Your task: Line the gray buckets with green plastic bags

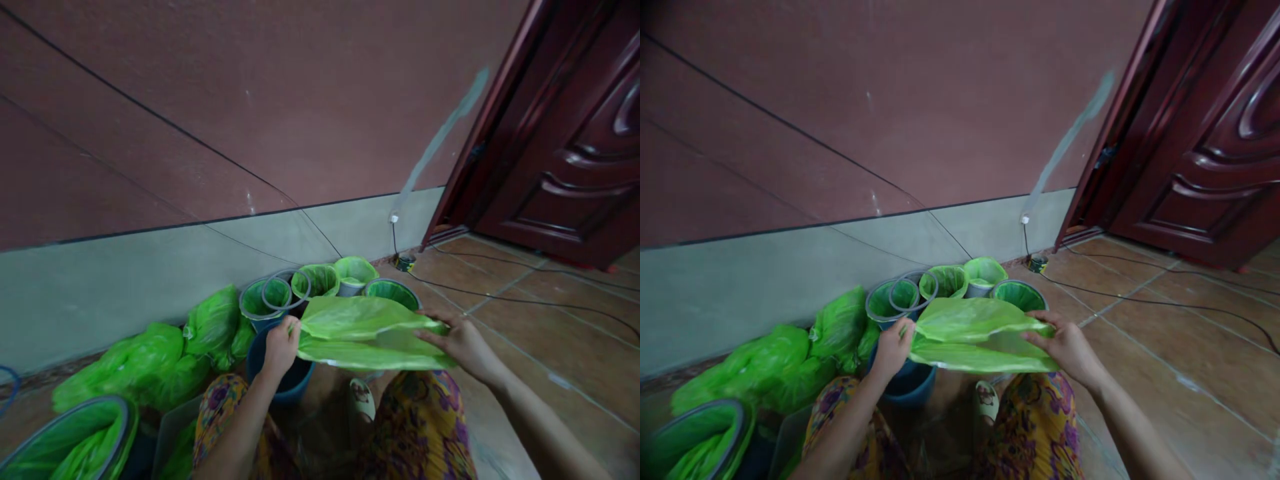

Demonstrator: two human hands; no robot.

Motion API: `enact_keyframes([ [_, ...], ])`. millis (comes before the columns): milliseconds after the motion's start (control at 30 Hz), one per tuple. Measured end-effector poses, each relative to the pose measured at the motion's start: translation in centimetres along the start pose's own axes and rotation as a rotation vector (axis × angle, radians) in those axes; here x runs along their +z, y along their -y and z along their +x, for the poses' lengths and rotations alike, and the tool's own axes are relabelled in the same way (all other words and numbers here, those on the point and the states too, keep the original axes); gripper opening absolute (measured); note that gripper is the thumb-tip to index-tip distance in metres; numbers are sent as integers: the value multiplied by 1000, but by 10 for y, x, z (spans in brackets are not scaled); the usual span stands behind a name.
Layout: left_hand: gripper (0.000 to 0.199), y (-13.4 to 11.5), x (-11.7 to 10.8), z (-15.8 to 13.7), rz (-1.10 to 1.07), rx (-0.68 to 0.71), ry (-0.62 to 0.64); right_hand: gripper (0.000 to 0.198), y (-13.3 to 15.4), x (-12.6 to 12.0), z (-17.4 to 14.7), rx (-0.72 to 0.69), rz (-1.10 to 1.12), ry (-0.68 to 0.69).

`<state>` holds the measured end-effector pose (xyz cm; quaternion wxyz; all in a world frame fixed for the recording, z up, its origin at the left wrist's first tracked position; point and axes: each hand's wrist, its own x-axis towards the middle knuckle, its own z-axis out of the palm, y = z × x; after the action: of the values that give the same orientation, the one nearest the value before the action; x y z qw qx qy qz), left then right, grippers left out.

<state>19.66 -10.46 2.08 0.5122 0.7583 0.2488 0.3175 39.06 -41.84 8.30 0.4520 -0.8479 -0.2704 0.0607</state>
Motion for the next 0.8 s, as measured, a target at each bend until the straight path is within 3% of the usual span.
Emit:
enact_keyframes([
  [67, 9, 5, -5, 11, 1, -83, -190, 44, -3, 1, -6, -89, -126, 66],
  [133, 14, 8, -8, 20, -132, -190, -311, 37, -9, 2, -10, -177, -263, 61],
  [267, 26, 8, -9, 25, -562, -380, -322, 37, -25, 1, -13, -149, -410, -76],
  [333, 30, 6, -10, 22, -694, -378, -287, 33, -31, 1, -13, -37, -266, -147],
  [467, 33, -2, -14, 15, -847, -347, -127, 30, -27, 4, -14, 249, 448, -248],
  [533, 35, -7, -16, 12, -890, -339, -52, 34, -22, 5, -14, 331, 686, -250],
  [667, 38, -15, -15, 9, -858, -284, 74, 35, -14, 3, -18, 349, 829, -159],
  [800, 35, -11, -13, 12, -603, -194, 117, 34, -10, -6, -21, 281, 894, -76],
])
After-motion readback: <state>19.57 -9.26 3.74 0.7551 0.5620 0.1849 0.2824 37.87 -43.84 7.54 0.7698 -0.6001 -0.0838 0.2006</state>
